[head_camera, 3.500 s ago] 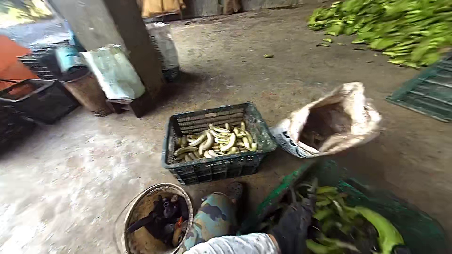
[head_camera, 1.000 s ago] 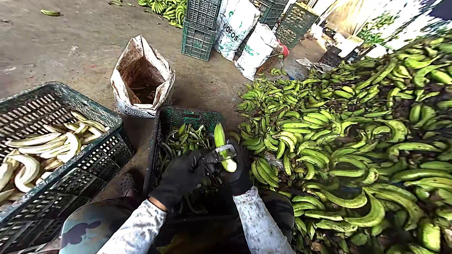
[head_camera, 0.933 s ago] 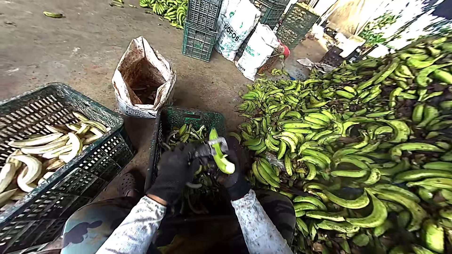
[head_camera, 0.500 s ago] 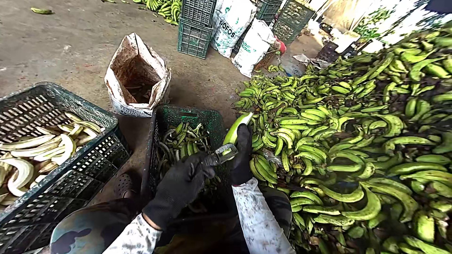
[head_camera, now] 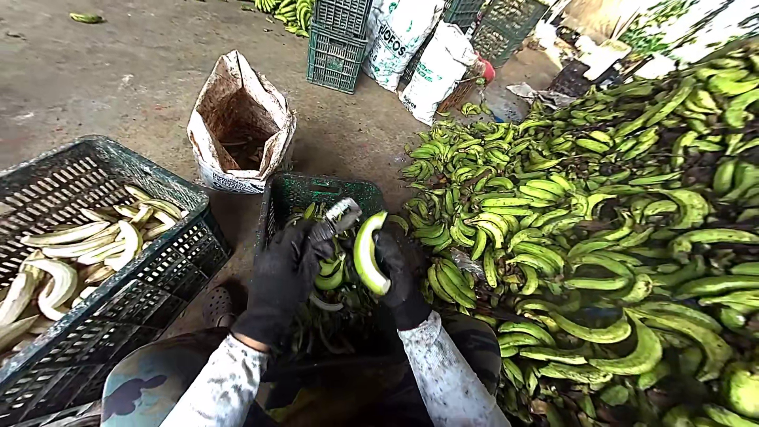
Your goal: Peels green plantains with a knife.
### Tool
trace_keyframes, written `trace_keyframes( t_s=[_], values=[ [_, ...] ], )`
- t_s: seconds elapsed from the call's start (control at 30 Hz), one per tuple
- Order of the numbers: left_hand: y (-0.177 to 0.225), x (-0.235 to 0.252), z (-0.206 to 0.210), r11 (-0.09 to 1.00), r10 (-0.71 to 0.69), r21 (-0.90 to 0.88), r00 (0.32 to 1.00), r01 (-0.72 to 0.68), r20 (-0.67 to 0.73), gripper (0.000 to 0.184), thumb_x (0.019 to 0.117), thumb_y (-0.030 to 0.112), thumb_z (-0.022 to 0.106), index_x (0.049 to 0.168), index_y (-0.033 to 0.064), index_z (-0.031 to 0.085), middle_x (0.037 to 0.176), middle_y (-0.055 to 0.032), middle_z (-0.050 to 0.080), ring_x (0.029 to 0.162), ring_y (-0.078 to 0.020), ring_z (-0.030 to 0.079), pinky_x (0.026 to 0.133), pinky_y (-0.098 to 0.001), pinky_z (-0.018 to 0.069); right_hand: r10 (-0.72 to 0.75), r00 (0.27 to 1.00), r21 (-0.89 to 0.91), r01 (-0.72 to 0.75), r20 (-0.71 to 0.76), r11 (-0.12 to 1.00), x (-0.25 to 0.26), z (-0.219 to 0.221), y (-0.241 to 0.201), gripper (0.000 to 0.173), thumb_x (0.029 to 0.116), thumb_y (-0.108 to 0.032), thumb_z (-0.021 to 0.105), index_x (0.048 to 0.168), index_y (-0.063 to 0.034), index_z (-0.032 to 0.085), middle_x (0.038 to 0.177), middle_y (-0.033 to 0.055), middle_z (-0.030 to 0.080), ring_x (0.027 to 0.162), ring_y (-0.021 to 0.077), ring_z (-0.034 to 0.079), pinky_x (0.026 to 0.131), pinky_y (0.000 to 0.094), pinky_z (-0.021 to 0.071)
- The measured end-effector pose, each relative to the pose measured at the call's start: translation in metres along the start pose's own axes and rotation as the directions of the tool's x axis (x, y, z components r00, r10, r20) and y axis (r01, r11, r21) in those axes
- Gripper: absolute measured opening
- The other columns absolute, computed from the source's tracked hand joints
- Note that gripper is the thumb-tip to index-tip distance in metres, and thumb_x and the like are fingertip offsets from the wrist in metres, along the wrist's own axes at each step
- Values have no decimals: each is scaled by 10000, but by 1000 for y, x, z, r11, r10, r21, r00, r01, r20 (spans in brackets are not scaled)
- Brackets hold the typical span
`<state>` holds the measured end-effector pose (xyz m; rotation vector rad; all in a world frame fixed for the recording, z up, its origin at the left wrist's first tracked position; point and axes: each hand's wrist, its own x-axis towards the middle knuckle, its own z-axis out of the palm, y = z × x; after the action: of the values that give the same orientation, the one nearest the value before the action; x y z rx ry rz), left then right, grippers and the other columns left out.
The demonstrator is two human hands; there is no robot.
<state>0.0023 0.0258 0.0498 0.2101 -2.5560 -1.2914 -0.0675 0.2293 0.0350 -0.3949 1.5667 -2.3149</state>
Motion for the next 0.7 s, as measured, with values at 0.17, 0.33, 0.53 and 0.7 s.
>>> trace_keyframes(
  t_s=[0.17, 0.33, 0.53, 0.7],
  values=[
    [29, -34, 34, 987, 94, -133, 996, -93, 4, 518, 1007, 470, 514, 1371, 116, 622, 1201, -109, 696, 1051, -229, 684, 901, -490, 566, -401, 811, -128, 385, -425, 914, 34, 24, -28, 425, 1013, -369, 526, 1398, -203, 459, 1141, 7, 629, 976, 105, 645, 805, 345, 582],
    [30, -34, 36, 991, 130, -16, 986, -133, -101, 564, 979, 521, 503, 1354, 123, 642, 1160, -137, 704, 1028, -291, 683, 863, -528, 556, -434, 775, -200, 385, -460, 901, 37, 35, -33, 490, 1031, -409, 510, 1480, -249, 396, 1261, 24, 605, 1074, 147, 635, 872, 394, 571],
    [-8, -1, 7, 969, 166, 186, 986, -164, 2, 555, 995, 565, 448, 1409, 237, 615, 1140, -147, 695, 1069, -361, 652, 912, -624, 497, 37, 989, 14, -39, 143, 999, 8, 0, -21, 311, 1019, -301, 488, 1258, -137, 600, 967, 49, 689, 809, 119, 674, 715, 287, 588],
    [-14, 20, -1, 947, 189, 243, 977, -208, 101, 428, 992, 288, 562, 1408, 207, 618, 1185, -193, 674, 1126, -406, 627, 955, -639, 464, 342, 814, -134, -317, 470, 939, -4, -8, -24, 407, 965, -217, 515, 1349, -85, 485, 1086, 21, 678, 931, 90, 671, 837, 278, 572]
  ],
)
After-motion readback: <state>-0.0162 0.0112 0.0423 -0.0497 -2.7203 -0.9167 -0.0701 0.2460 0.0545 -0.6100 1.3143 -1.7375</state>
